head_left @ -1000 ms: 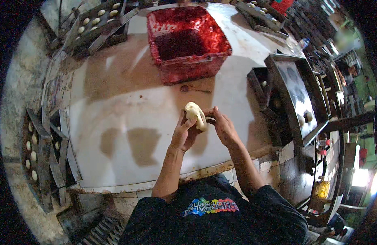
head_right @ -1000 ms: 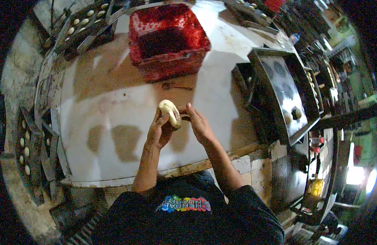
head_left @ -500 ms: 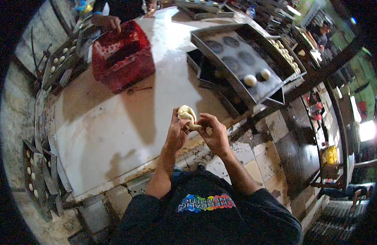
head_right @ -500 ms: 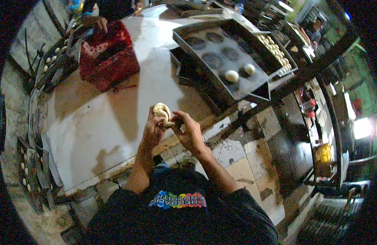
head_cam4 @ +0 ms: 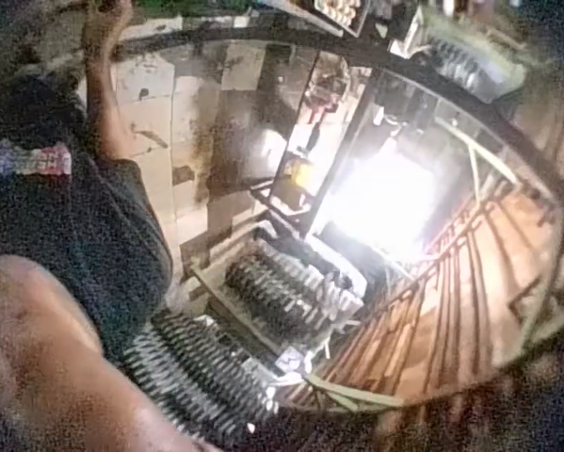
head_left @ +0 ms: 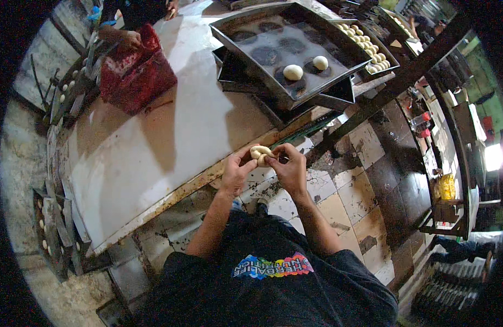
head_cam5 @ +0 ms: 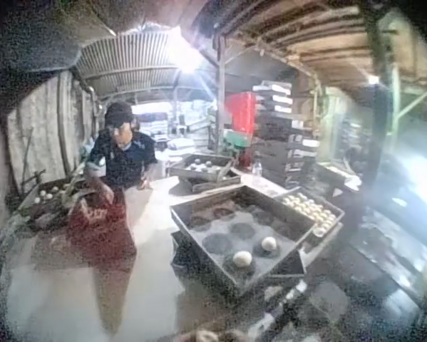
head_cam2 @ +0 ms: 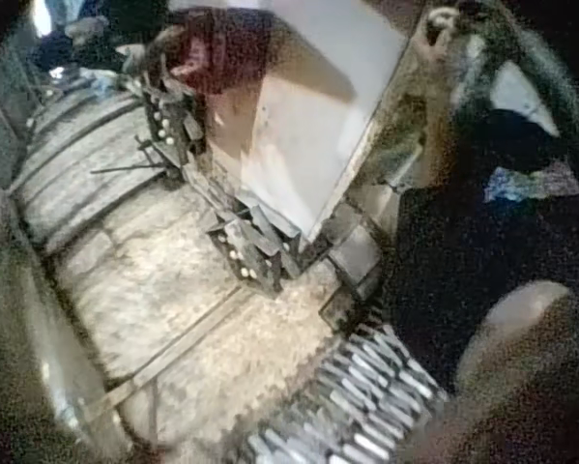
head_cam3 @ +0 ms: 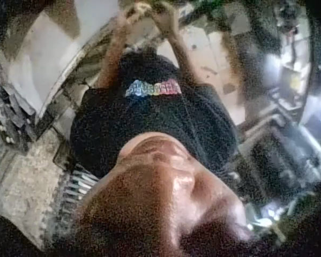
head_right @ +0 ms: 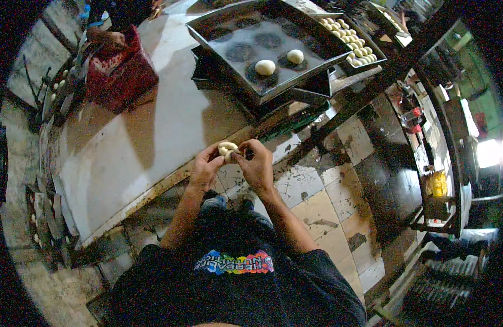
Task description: The person fills dough balls with red jam using a spoon, pinches the dough closed around the filling by hand, and places the filled dough onto baking trays.
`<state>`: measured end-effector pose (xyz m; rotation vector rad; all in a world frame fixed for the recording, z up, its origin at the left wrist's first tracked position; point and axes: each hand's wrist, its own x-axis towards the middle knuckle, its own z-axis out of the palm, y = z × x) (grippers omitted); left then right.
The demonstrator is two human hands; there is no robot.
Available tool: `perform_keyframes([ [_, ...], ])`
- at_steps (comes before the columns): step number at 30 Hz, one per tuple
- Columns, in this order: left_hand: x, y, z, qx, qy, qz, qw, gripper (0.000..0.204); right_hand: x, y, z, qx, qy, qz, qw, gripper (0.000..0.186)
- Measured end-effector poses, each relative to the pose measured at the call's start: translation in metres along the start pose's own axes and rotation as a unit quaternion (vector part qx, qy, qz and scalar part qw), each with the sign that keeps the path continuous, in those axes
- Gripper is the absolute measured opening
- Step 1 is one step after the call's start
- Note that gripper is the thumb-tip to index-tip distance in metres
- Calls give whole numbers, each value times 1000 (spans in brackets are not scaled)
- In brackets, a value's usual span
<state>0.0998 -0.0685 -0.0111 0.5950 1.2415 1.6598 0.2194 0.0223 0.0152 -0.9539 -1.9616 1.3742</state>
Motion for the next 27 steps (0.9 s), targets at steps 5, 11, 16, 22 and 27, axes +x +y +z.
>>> perform_keyframes([
  [5, -14, -26, 2, -69, 141, 70, 985, 32, -8, 5, 28, -37, 37, -91, 995, 16],
  [11, -6, -41, -42, -23, 274, 115, 954, 30, -8, 6, 73, 71, -65, -43, 994, 18],
  [16, -6, -11, -78, -26, 240, 8, 970, 27, 15, -3, 100, -28, -130, -154, 979, 27],
  [22, -3, 21, -134, 5, 157, 22, 987, 33, 55, -16, 163, -50, -135, -43, 989, 18],
  [27, -8, 30, -182, 58, 152, 111, 980, 59, 70, -33, 223, -79, -50, 15, 996, 24],
])
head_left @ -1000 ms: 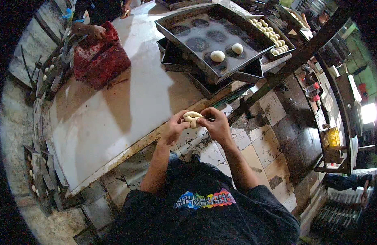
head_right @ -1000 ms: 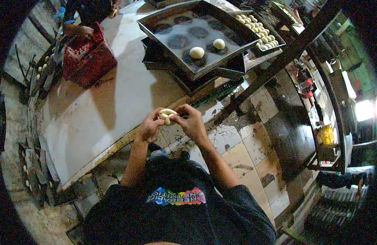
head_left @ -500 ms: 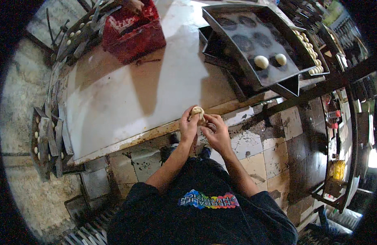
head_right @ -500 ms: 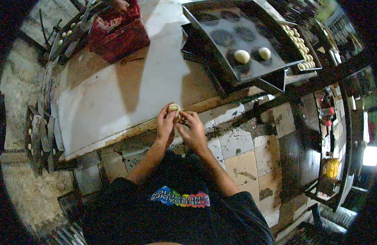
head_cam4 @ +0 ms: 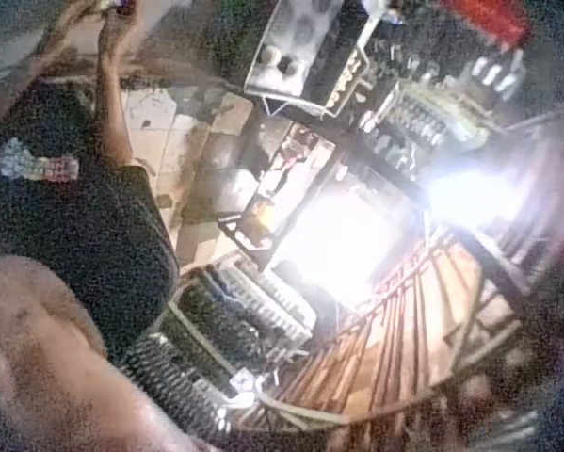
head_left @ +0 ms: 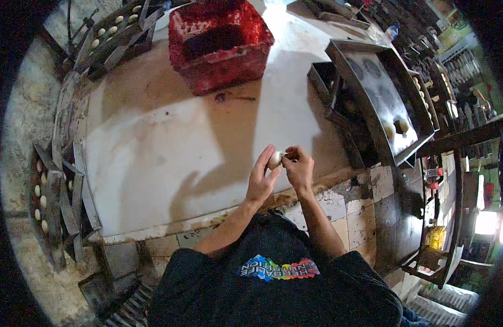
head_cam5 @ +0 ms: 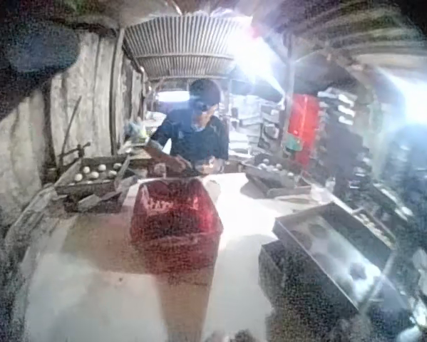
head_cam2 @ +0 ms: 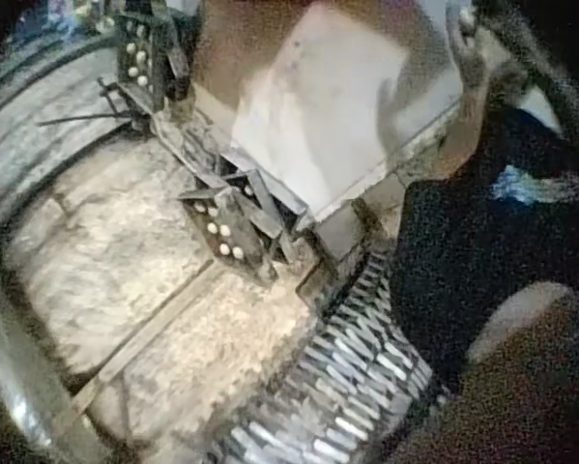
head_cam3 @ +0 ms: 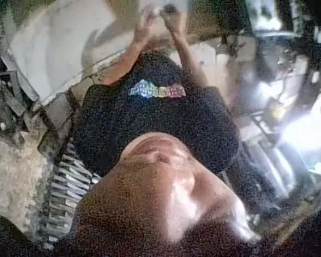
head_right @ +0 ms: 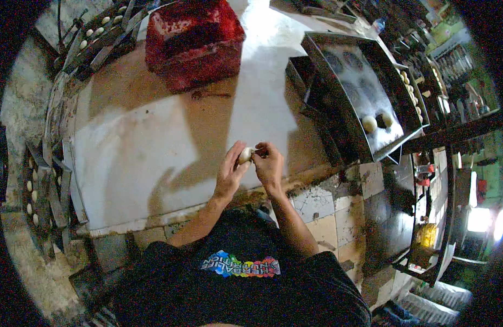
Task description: The person fills dough balls with red jam using a spoon, pinches the dough closed around the filling by hand, and places the filled dough onto baking trays.
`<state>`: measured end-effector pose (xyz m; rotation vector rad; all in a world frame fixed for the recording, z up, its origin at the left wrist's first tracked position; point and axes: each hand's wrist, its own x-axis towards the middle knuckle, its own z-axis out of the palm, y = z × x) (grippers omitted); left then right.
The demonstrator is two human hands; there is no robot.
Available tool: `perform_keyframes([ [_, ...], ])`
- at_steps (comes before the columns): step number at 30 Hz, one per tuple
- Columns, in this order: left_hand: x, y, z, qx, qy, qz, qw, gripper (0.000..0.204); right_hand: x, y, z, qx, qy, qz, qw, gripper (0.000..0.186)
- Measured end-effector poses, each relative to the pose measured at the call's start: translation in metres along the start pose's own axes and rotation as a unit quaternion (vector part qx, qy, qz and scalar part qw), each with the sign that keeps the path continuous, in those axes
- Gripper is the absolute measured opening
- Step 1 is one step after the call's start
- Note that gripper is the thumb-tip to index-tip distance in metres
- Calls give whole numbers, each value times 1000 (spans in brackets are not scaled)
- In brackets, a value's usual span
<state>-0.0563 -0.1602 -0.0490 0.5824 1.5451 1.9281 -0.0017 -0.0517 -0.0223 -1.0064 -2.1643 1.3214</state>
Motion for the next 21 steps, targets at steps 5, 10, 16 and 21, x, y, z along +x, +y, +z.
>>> perform_keyframes([
  [5, 8, 12, -34, 57, -16, 16, 998, 69, 7, 10, 50, 250, -109, 191, 943, 51],
  [10, 8, 24, -57, -120, -48, -8, 992, 64, 3, 21, 81, 261, -65, 201, 942, 56],
  [16, 28, 17, -129, -143, 121, -14, 982, 62, 14, 59, 66, -368, 29, -206, 906, 52],
  [21, 36, 25, -131, -104, 109, -28, 988, 54, 92, 47, 87, -308, 119, -153, 931, 32],
])
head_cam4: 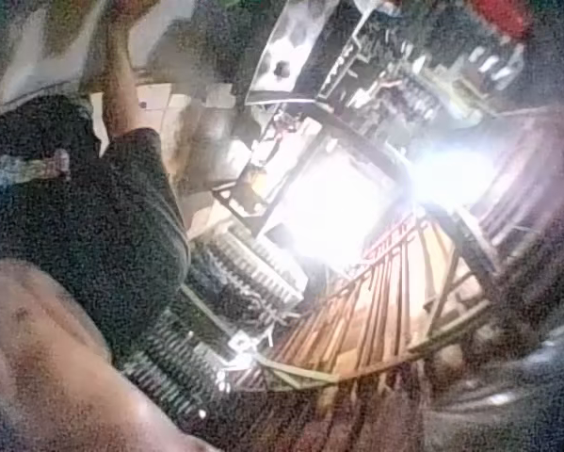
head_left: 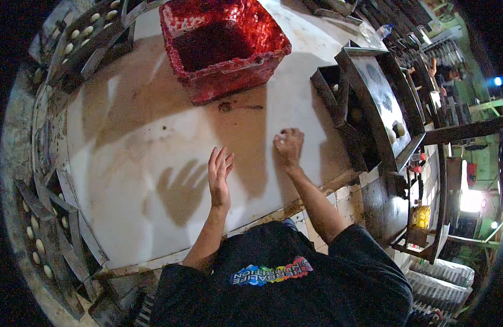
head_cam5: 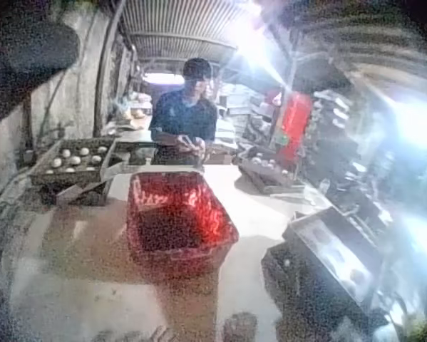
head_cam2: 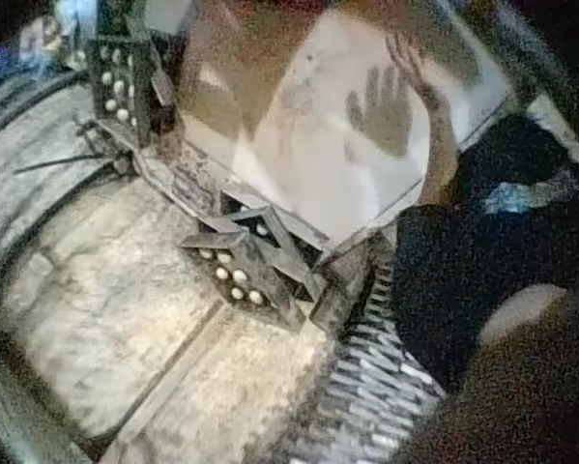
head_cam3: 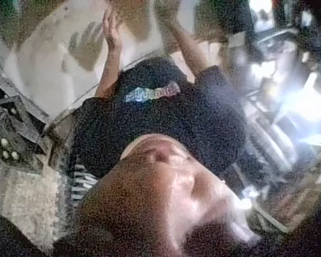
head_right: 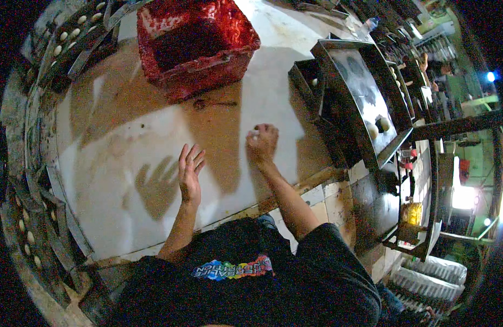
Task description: The person fills dough balls with red jam using a spoon, pinches the dough closed around the filling by hand, and places the filled dough onto baking trays.
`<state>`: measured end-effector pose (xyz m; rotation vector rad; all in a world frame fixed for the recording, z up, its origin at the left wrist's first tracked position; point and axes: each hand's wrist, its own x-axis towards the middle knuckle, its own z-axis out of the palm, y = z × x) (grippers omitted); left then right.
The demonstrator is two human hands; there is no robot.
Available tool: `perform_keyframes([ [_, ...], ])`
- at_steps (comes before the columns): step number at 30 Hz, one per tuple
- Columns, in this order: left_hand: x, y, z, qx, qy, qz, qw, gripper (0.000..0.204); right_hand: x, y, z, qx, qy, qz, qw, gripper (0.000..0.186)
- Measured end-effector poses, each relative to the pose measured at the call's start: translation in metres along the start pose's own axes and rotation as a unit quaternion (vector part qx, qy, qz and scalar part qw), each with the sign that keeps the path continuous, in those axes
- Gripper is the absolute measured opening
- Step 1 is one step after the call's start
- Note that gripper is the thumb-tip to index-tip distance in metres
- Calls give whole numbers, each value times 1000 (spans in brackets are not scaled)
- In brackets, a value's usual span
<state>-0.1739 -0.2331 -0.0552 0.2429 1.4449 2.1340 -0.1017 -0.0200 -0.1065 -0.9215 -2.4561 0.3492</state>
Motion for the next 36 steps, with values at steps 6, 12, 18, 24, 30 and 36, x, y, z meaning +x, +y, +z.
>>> perform_keyframes([
  [6, 3, -8, 22, -15, -15, -46, 999, 55, -53, -22, -11, 79, -36, -137, 987, 15],
  [12, 0, -10, 41, 15, -12, -60, 998, 59, -36, 20, -40, -6, -46, -115, 992, 24],
  [18, 2, -13, 66, 27, 11, -37, 999, 58, -30, 8, -48, 79, -214, -195, 954, 33],
  [24, 4, -39, 111, 55, 109, 0, 993, 54, -52, 46, -65, 103, -376, -290, 874, 38],
  [30, 2, -71, 158, 42, 169, 17, 985, 51, -8, 116, -212, 471, -480, -260, 693, 48],
  [36, -8, -92, 206, 67, 174, 17, 982, 48, 88, 268, -397, 283, -199, -162, 924, 44],
])
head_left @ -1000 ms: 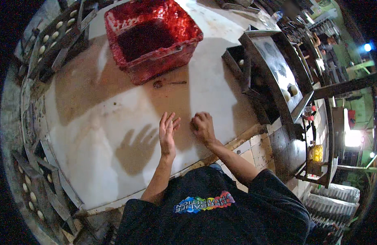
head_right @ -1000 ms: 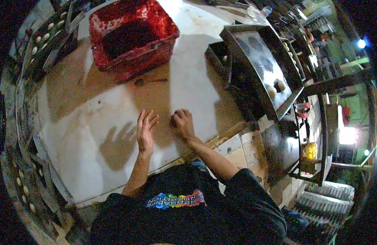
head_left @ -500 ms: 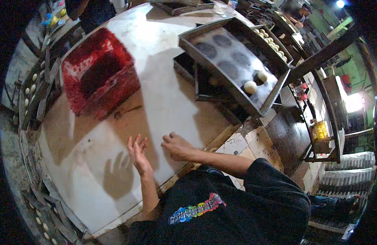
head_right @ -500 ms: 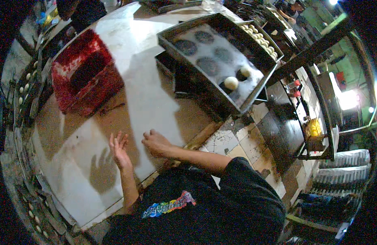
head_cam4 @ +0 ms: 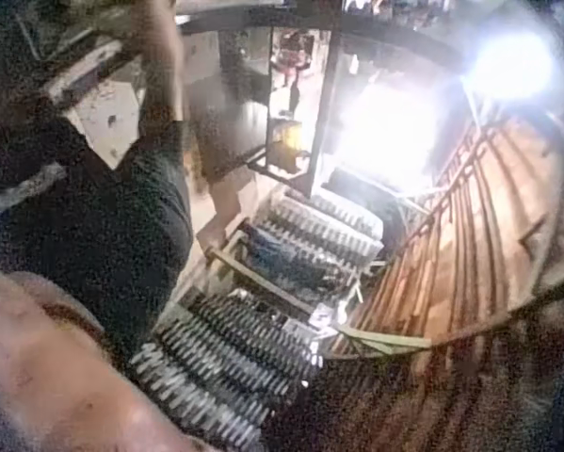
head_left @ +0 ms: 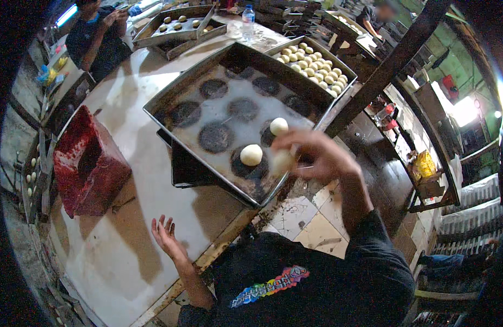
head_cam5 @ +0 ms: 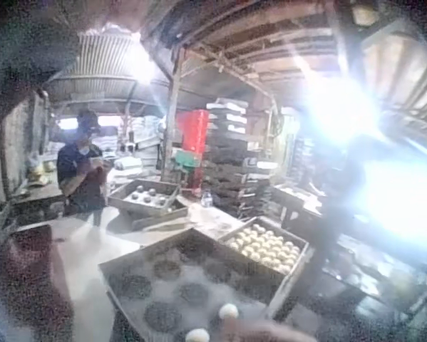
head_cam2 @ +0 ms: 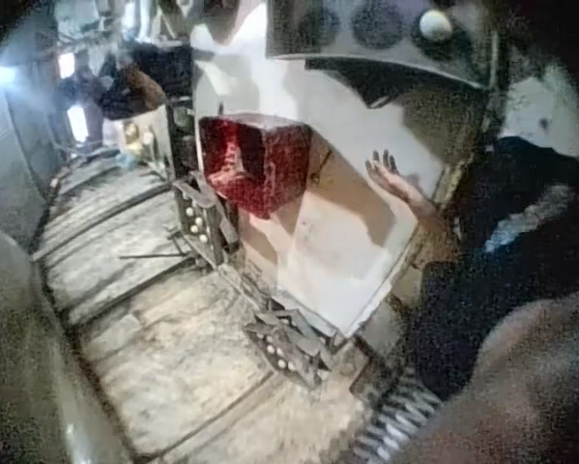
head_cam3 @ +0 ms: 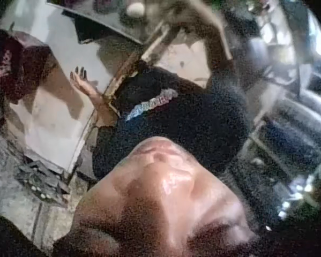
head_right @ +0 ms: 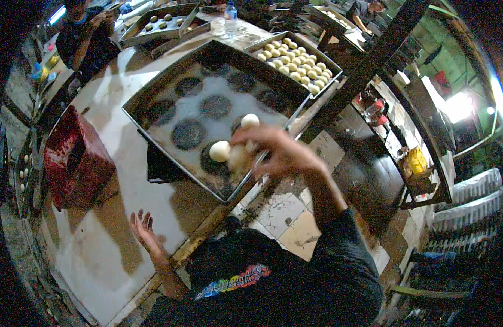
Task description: The person fills dough balls with red jam using a spoon, pinches the dough closed around the filling by hand, and places the filled dough onto baking trays.
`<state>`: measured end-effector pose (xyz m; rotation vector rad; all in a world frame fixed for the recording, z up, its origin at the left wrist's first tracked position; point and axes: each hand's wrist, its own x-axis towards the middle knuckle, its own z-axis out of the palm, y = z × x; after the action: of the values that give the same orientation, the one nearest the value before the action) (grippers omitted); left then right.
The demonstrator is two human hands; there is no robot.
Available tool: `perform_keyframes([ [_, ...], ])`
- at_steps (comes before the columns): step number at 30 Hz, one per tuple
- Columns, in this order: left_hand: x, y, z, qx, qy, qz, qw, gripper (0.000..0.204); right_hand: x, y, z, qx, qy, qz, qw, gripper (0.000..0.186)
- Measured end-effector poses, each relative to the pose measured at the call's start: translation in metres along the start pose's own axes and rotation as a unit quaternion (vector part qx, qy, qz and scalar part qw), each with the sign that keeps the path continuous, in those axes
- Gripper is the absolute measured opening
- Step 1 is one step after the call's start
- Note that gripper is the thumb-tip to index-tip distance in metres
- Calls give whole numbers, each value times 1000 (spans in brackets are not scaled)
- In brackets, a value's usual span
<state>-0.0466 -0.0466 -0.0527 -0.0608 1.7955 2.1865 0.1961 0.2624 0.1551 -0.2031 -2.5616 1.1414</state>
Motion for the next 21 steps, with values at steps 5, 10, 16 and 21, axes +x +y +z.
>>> perform_keyframes([
  [5, -18, -13, 28, -8, -71, -8, 997, 46, 28, 117, -86, -278, 133, 135, 942, 38],
  [10, -14, -22, 17, 2, -48, -6, 999, 45, 40, 203, -81, -387, -57, 217, 894, 45],
  [16, -41, -18, 16, 9, 38, -15, 999, 45, 55, 156, -74, -385, -166, 308, 854, 58],
  [21, -50, -21, 44, -9, 78, 39, 996, 42, 60, 170, -136, -210, 49, 157, 964, 41],
])
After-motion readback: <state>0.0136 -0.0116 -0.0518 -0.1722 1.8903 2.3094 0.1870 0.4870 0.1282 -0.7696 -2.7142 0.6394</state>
